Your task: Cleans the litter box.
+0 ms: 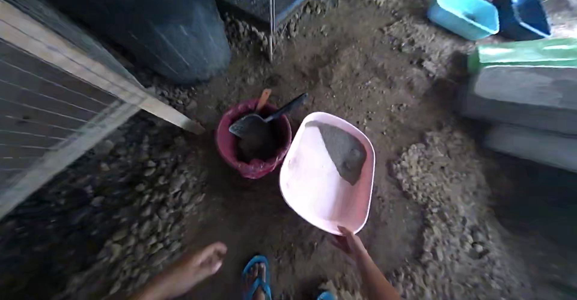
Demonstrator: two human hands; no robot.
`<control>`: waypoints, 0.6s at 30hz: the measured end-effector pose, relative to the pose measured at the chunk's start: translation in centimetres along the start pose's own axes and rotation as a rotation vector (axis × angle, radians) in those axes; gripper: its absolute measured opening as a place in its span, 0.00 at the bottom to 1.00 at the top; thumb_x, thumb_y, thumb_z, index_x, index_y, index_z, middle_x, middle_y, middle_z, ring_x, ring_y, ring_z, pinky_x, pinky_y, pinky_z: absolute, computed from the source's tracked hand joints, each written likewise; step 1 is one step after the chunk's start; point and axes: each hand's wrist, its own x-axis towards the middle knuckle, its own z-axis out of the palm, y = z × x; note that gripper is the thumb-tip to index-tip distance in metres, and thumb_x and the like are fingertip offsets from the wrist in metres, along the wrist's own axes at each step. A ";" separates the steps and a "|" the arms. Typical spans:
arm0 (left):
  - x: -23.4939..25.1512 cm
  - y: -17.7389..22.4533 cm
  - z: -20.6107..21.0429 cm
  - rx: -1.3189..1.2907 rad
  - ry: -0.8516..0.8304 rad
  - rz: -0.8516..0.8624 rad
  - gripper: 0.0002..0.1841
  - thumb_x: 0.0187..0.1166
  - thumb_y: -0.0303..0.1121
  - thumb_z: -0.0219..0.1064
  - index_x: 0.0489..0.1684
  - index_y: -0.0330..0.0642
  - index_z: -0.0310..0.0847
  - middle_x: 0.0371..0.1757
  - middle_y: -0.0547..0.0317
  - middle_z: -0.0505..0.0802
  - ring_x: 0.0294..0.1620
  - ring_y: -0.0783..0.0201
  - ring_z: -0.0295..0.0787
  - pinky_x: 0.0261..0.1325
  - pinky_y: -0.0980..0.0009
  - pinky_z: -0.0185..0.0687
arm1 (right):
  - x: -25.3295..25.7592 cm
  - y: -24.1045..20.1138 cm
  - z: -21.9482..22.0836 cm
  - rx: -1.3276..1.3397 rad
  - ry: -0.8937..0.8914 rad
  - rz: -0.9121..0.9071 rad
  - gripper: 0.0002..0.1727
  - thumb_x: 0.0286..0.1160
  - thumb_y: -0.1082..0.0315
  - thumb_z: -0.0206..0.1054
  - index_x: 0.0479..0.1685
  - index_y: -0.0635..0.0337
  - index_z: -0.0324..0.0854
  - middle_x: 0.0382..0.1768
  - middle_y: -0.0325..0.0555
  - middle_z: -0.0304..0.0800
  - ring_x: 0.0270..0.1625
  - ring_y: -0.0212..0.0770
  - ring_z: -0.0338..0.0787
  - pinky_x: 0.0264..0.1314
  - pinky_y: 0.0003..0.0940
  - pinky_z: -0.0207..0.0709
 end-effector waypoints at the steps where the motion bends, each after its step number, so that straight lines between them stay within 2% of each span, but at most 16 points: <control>1: 5.3 0.3 -0.8 0.111 0.017 -0.009 0.29 0.89 0.38 0.62 0.88 0.40 0.63 0.76 0.34 0.80 0.75 0.40 0.80 0.79 0.46 0.72 | 1.3 0.1 -1.4 -0.241 -0.084 0.092 0.29 0.92 0.51 0.55 0.74 0.69 0.71 0.54 0.60 0.91 0.50 0.48 0.94 0.53 0.44 0.87; 2: 9.9 0.6 -0.9 0.172 0.019 -0.015 0.33 0.89 0.42 0.62 0.92 0.43 0.56 0.82 0.33 0.75 0.81 0.38 0.73 0.84 0.45 0.65 | 2.3 -0.6 -2.7 -0.513 -0.160 0.183 0.32 0.91 0.43 0.54 0.71 0.67 0.74 0.51 0.56 0.93 0.48 0.47 0.93 0.53 0.44 0.86; 3: 13.9 0.8 -0.6 0.167 0.035 -0.008 0.37 0.89 0.44 0.62 0.95 0.44 0.50 0.85 0.31 0.71 0.83 0.37 0.70 0.85 0.45 0.64 | 2.9 -2.0 -3.5 -0.804 -0.206 0.249 0.34 0.88 0.41 0.56 0.68 0.66 0.78 0.47 0.55 0.93 0.45 0.47 0.94 0.52 0.45 0.87; 4: 17.2 0.8 -0.2 0.119 0.079 0.021 0.40 0.88 0.45 0.63 0.96 0.43 0.46 0.84 0.29 0.70 0.82 0.35 0.72 0.84 0.45 0.66 | 3.2 -4.6 -3.2 -1.080 -0.211 0.286 0.32 0.86 0.41 0.60 0.62 0.65 0.82 0.42 0.53 0.94 0.40 0.46 0.94 0.47 0.45 0.88; 5: 20.1 0.7 0.1 0.049 0.141 0.064 0.41 0.88 0.44 0.64 0.96 0.42 0.43 0.84 0.27 0.70 0.80 0.35 0.74 0.81 0.46 0.69 | 3.5 -8.0 -1.7 -1.330 -0.226 0.267 0.30 0.84 0.42 0.63 0.60 0.65 0.84 0.41 0.54 0.94 0.38 0.48 0.94 0.47 0.47 0.87; 6: 22.5 0.7 0.2 -0.026 0.203 0.106 0.42 0.87 0.43 0.65 0.96 0.41 0.42 0.84 0.26 0.69 0.79 0.34 0.75 0.80 0.45 0.71 | 2.6 -12.0 0.5 -1.495 -0.233 0.102 0.28 0.84 0.46 0.65 0.58 0.66 0.85 0.40 0.55 0.94 0.38 0.49 0.93 0.47 0.48 0.87; 7: 24.4 0.5 0.3 -0.102 0.254 0.134 0.42 0.87 0.42 0.65 0.96 0.41 0.41 0.84 0.26 0.68 0.79 0.34 0.74 0.80 0.45 0.71 | 0.7 -16.2 3.7 -1.572 -0.201 -0.186 0.25 0.85 0.50 0.66 0.57 0.67 0.85 0.41 0.56 0.93 0.40 0.50 0.93 0.49 0.50 0.86; 8: 25.8 0.2 0.3 -0.165 0.272 0.148 0.42 0.88 0.42 0.64 0.96 0.41 0.39 0.85 0.26 0.68 0.80 0.34 0.73 0.80 0.43 0.70 | -2.3 -19.8 8.1 -1.573 -0.124 -0.516 0.22 0.85 0.55 0.66 0.59 0.69 0.85 0.46 0.60 0.92 0.46 0.52 0.92 0.55 0.52 0.84; 9: 26.5 0.1 0.2 -0.200 0.272 0.171 0.41 0.88 0.41 0.63 0.96 0.42 0.40 0.84 0.27 0.69 0.80 0.33 0.73 0.78 0.42 0.71 | -5.4 -22.6 13.0 -1.545 -0.047 -0.811 0.22 0.86 0.59 0.65 0.66 0.69 0.83 0.57 0.65 0.90 0.60 0.59 0.90 0.68 0.57 0.80; 10: 27.0 0.1 0.3 -0.218 0.278 0.211 0.40 0.89 0.40 0.63 0.96 0.41 0.41 0.83 0.27 0.71 0.78 0.34 0.74 0.75 0.42 0.73 | -8.0 -24.6 17.9 -1.537 0.001 -1.055 0.24 0.88 0.61 0.61 0.75 0.68 0.78 0.71 0.66 0.83 0.72 0.61 0.84 0.78 0.57 0.73; 12: 27.2 0.7 0.8 -0.237 0.302 0.257 0.37 0.88 0.38 0.63 0.94 0.38 0.47 0.79 0.28 0.76 0.75 0.34 0.78 0.73 0.42 0.75 | -9.7 -27.0 26.7 -1.566 0.034 -1.417 0.27 0.89 0.61 0.58 0.83 0.62 0.72 0.88 0.61 0.64 0.89 0.59 0.67 0.89 0.55 0.61; 14: 27.3 2.1 1.6 -0.176 0.292 0.239 0.37 0.88 0.39 0.64 0.93 0.36 0.50 0.78 0.27 0.77 0.74 0.35 0.80 0.76 0.44 0.75 | -9.4 -28.4 33.5 -1.646 0.031 -1.627 0.29 0.88 0.63 0.59 0.89 0.52 0.67 0.96 0.49 0.48 0.97 0.55 0.44 0.95 0.61 0.40; 15: 27.1 2.9 2.4 -0.124 0.282 0.214 0.38 0.87 0.38 0.65 0.93 0.34 0.50 0.77 0.27 0.78 0.74 0.36 0.80 0.77 0.45 0.74 | -8.8 -28.7 35.9 -1.736 0.025 -1.698 0.32 0.87 0.68 0.60 0.91 0.52 0.64 0.97 0.48 0.45 0.98 0.56 0.38 0.94 0.68 0.32; 16: 27.1 3.6 3.6 -0.085 0.284 0.187 0.38 0.87 0.37 0.65 0.92 0.32 0.50 0.73 0.26 0.80 0.72 0.36 0.81 0.77 0.45 0.73 | -8.3 -28.7 37.7 -1.834 0.031 -1.735 0.32 0.84 0.73 0.61 0.90 0.54 0.64 0.95 0.51 0.50 0.98 0.58 0.38 0.92 0.75 0.27; 18: 26.9 4.2 5.5 -0.085 0.290 0.125 0.36 0.86 0.34 0.65 0.90 0.29 0.51 0.69 0.26 0.82 0.71 0.37 0.81 0.77 0.46 0.72 | -7.6 -28.2 40.0 -2.002 0.113 -1.593 0.29 0.82 0.77 0.59 0.85 0.59 0.71 0.90 0.55 0.63 0.97 0.60 0.45 0.91 0.77 0.26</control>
